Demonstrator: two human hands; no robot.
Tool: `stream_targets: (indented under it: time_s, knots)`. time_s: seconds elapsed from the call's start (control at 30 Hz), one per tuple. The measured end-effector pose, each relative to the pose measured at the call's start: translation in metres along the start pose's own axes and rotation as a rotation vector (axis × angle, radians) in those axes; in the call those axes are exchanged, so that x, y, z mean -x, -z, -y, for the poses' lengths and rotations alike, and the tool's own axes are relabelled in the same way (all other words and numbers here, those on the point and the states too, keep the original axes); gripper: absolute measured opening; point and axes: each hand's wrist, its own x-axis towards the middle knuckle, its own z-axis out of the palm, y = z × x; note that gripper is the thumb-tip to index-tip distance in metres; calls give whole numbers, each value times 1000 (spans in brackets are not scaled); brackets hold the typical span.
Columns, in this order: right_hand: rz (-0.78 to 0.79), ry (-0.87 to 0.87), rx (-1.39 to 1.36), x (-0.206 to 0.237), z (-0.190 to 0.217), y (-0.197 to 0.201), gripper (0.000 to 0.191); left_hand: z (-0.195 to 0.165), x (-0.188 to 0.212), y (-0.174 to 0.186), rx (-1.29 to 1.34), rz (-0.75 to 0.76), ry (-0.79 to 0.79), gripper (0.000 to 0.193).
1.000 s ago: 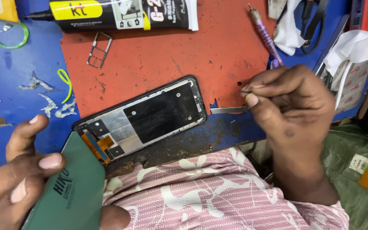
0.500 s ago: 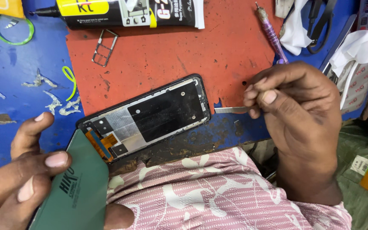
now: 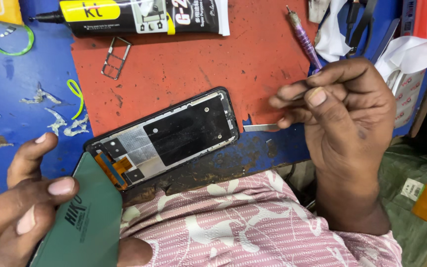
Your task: The person cleans the interior of a disassembled smartphone with a brush and tissue, then applies adhesive from a tube along the frame edges. The person handles the phone body, battery, and adhesive, and uses a brush and tissue during the process.
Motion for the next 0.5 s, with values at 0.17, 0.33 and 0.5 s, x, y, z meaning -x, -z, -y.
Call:
stream_targets:
  time_s: [0.17,0.33,0.5]
  knots:
    - [-68,41,65,5,2,-8,10,-12,-19,5,38,94,205,25]
    - [-208,160,607,6,-4,-17,5,-42,-38,-17,-104,45,-70,90]
    - [-74,434,977,7,-7,-13,12,-22,-40,-13,22,32,-14,41]
